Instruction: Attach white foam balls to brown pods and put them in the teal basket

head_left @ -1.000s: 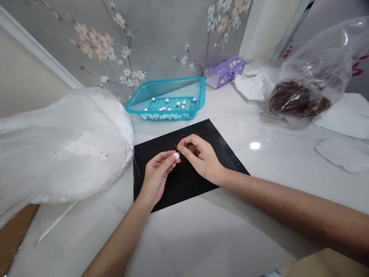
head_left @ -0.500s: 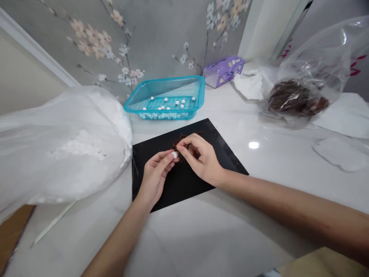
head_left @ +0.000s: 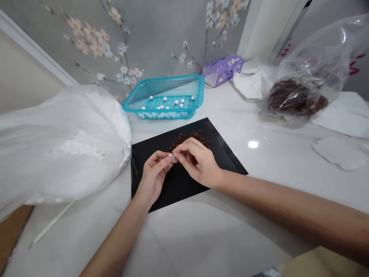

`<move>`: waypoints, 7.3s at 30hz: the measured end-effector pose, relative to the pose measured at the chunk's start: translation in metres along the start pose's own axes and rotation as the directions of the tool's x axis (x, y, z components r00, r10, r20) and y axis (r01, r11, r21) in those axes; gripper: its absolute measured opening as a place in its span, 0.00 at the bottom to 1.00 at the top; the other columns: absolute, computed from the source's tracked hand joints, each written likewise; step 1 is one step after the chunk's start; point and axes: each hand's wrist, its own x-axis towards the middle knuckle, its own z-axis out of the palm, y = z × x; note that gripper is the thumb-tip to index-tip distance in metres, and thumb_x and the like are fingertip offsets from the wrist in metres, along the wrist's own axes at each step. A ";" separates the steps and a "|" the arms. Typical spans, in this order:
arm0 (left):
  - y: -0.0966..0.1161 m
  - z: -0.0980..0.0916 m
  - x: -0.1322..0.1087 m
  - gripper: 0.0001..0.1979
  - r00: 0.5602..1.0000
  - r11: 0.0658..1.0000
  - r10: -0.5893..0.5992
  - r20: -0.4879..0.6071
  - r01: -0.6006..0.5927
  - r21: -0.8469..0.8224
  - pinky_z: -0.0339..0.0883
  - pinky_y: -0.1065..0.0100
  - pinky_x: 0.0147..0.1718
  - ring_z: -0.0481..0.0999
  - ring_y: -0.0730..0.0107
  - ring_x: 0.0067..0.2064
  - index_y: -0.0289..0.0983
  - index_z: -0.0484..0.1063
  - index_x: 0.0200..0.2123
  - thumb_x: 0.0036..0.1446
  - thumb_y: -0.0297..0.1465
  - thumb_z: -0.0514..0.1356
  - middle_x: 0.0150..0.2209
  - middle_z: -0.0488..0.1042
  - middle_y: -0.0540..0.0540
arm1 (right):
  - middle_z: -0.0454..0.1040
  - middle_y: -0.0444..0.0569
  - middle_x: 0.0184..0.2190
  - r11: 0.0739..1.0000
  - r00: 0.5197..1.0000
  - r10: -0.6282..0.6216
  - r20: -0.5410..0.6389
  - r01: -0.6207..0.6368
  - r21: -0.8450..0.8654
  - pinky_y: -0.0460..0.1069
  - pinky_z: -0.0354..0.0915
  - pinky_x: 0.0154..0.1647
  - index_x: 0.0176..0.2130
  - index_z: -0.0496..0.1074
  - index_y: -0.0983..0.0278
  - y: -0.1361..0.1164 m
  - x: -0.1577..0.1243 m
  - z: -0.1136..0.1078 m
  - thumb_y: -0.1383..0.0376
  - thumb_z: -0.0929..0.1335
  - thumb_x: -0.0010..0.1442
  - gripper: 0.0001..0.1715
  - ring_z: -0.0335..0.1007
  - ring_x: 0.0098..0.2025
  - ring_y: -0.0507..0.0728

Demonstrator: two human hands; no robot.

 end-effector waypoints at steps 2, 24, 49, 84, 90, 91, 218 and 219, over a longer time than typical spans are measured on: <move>0.000 0.000 0.000 0.03 1.000 1.000 -0.002 0.004 0.002 0.002 0.67 0.83 0.30 0.74 0.82 0.28 0.37 0.74 0.24 0.44 0.26 0.67 0.25 0.76 0.54 | 0.67 0.45 0.31 1.000 1.000 -0.006 0.002 0.006 -0.007 0.42 0.60 0.25 0.36 0.66 0.63 0.000 0.000 0.000 0.70 0.62 0.61 0.04 0.60 0.26 0.46; -0.001 -0.001 -0.001 0.04 1.000 1.000 0.009 -0.014 -0.009 -0.003 0.67 0.80 0.32 0.74 0.80 0.29 0.36 0.74 0.24 0.44 0.26 0.66 0.24 0.76 0.52 | 0.67 0.45 0.29 0.999 0.998 0.039 0.051 -0.040 0.019 0.43 0.58 0.23 0.35 0.67 0.63 0.001 0.000 -0.001 0.68 0.62 0.61 0.04 0.58 0.24 0.46; -0.001 -0.004 -0.001 0.04 0.999 1.000 0.001 -0.039 -0.001 -0.004 0.67 0.81 0.30 0.73 0.81 0.28 0.37 0.73 0.23 0.43 0.27 0.67 0.23 0.75 0.53 | 0.63 0.44 0.28 0.979 0.995 0.037 0.098 -0.056 0.197 0.43 0.51 0.16 0.35 0.68 0.65 0.002 0.001 -0.003 0.71 0.62 0.58 0.05 0.52 0.19 0.44; -0.004 -0.007 0.000 0.06 0.997 1.000 0.006 -0.080 -0.006 -0.002 0.68 0.80 0.32 0.73 0.80 0.27 0.35 0.76 0.23 0.39 0.29 0.69 0.23 0.75 0.51 | 0.62 0.43 0.26 0.960 0.990 0.096 0.108 -0.121 0.254 0.43 0.50 0.16 0.33 0.67 0.66 0.002 -0.002 0.002 0.70 0.63 0.57 0.03 0.53 0.19 0.44; -0.004 -0.006 0.000 0.06 0.996 1.000 0.003 -0.092 -0.005 -0.022 0.68 0.79 0.31 0.73 0.80 0.26 0.36 0.76 0.23 0.38 0.29 0.70 0.23 0.76 0.51 | 0.62 0.43 0.26 0.973 0.991 0.071 0.115 -0.094 0.213 0.43 0.52 0.17 0.34 0.67 0.66 0.000 -0.002 0.002 0.70 0.63 0.57 0.04 0.54 0.19 0.44; -0.004 -0.006 0.000 0.06 0.995 0.999 -0.002 -0.095 -0.001 -0.032 0.68 0.80 0.31 0.73 0.80 0.26 0.36 0.76 0.23 0.38 0.29 0.70 0.23 0.76 0.52 | 0.62 0.43 0.27 0.978 0.992 0.062 0.111 -0.083 0.193 0.43 0.51 0.17 0.35 0.67 0.66 -0.001 -0.002 0.002 0.70 0.63 0.57 0.04 0.52 0.19 0.43; 0.173 -0.104 -0.030 0.25 0.942 -0.006 0.064 -0.328 0.329 0.944 0.61 0.61 0.45 0.73 0.57 0.41 0.44 0.73 0.40 0.42 0.51 0.55 0.39 0.77 0.50 | 0.70 0.47 0.40 0.818 0.778 0.168 0.605 0.233 -0.526 0.46 0.53 0.22 0.43 0.71 0.62 0.000 0.005 0.005 0.66 0.55 0.65 0.18 0.69 0.29 0.49; 0.172 -0.111 -0.027 0.24 0.934 -0.006 0.102 -0.342 0.345 0.939 0.61 0.62 0.44 0.73 0.59 0.42 0.45 0.71 0.43 0.44 0.49 0.55 0.41 0.76 0.50 | 0.70 0.47 0.40 0.815 0.777 0.174 0.605 0.231 -0.531 0.46 0.53 0.22 0.43 0.70 0.62 0.000 0.005 0.006 0.66 0.55 0.65 0.17 0.69 0.29 0.49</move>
